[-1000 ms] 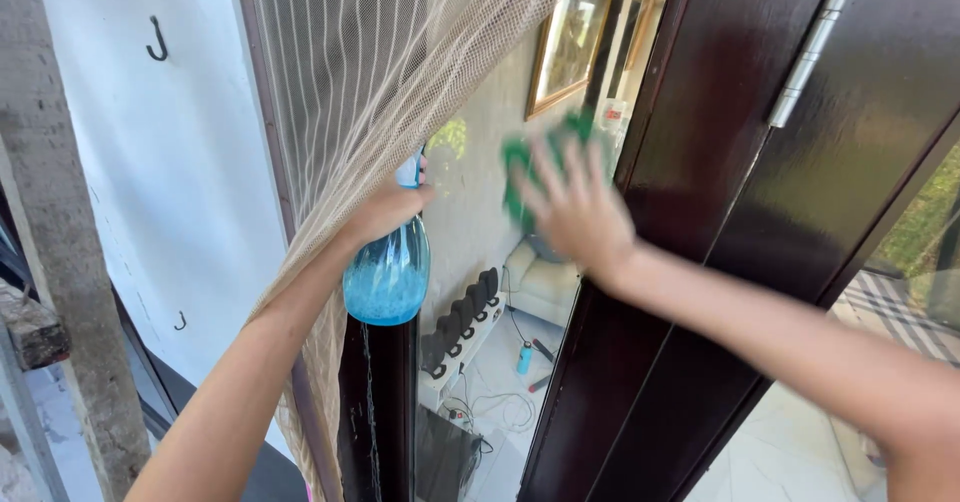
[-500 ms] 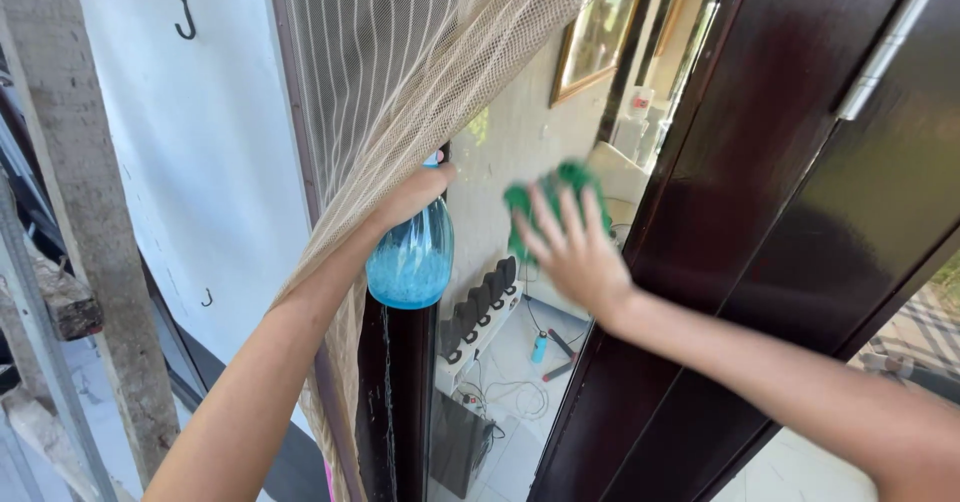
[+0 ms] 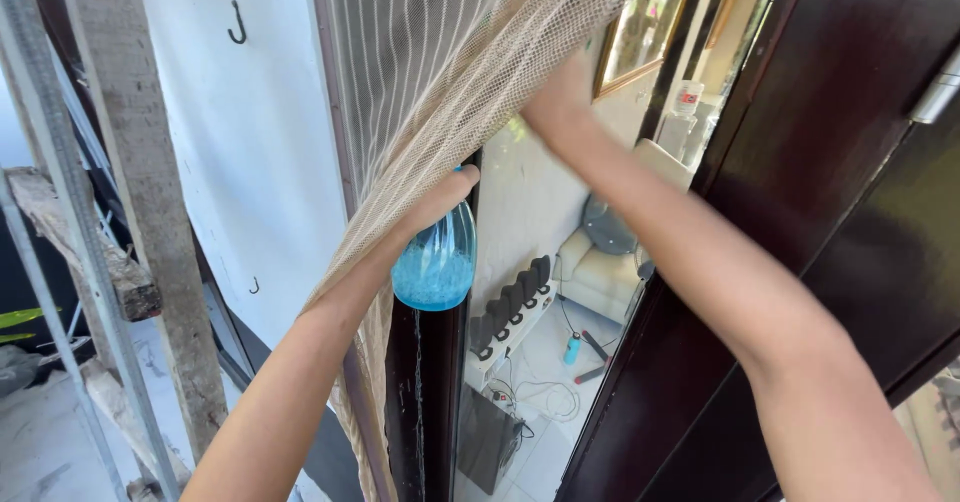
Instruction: The person cleans a dark brown door frame using a spray bottle and a green cloth. They spray the frame and wipe it down, focusing on the lower sections while sitting on a small stool and later moving to the upper sections while standing.
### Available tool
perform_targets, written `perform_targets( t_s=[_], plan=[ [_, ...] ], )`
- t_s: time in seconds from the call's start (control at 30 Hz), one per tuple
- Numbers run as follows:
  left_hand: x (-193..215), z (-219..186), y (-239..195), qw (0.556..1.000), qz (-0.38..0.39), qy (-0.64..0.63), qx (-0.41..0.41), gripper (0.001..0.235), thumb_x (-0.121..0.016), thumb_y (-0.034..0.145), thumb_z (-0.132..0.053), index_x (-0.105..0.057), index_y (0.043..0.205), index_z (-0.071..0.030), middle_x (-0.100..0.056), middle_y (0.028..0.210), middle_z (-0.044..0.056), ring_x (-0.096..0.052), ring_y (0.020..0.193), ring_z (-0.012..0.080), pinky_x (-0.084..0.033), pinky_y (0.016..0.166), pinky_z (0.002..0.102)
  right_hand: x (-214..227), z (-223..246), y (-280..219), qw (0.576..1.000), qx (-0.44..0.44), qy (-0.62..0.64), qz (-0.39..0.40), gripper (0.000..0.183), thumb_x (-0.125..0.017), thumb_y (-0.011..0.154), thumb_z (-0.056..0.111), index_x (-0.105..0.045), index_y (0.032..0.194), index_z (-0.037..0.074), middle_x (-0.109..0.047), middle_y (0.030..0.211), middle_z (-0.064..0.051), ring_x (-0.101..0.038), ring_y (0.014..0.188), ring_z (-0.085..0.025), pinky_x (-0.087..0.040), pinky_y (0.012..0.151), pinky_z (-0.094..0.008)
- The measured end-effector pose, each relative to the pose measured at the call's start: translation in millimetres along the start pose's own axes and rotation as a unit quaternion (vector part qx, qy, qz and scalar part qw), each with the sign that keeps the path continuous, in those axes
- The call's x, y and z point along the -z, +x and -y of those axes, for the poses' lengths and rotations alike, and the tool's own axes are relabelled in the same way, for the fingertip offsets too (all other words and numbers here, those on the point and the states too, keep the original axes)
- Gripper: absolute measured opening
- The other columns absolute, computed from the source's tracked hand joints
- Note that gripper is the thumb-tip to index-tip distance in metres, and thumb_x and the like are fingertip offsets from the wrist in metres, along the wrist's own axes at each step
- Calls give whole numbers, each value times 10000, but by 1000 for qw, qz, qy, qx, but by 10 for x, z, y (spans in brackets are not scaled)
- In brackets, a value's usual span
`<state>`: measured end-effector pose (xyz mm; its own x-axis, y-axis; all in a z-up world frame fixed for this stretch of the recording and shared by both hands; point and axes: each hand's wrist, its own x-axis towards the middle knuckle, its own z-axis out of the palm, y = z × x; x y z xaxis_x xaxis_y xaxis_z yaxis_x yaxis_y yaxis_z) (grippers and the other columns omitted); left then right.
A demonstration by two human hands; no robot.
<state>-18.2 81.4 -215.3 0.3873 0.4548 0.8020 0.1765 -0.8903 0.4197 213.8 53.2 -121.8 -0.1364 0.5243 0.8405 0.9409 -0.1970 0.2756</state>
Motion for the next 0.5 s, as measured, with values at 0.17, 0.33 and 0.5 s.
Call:
perform_targets(
  t_s=[0.17,0.33,0.5],
  plan=[
    [35,-82,-25,1000,19,6,23,456,-687,780,-230,-691,1203,-62,-690,1185,184,-644,1097,352,-487,977,481,180,923,-1268,919,155,-350,89,657,-548,926,372,-459,1531,129,-353,1633,-173,-277,1496,-437,-169,1152,-699],
    [5,-77,-73,998,17,2,66,411,-683,786,-258,-705,1154,-77,-704,1164,175,-660,1072,332,-495,1000,452,33,769,-1566,879,280,-339,186,671,-522,970,421,-415,1574,149,-323,1645,-183,-241,1521,-421,-81,1185,-664],
    [91,-140,-129,1000,6,25,1,617,-713,789,-280,-605,1371,-109,-582,1403,189,-531,1284,375,-411,1053,475,456,-1,-29,975,119,-188,-13,352,-576,1064,355,-749,1116,54,-735,1089,-157,-670,1027,-370,-468,888,-566]
  ],
)
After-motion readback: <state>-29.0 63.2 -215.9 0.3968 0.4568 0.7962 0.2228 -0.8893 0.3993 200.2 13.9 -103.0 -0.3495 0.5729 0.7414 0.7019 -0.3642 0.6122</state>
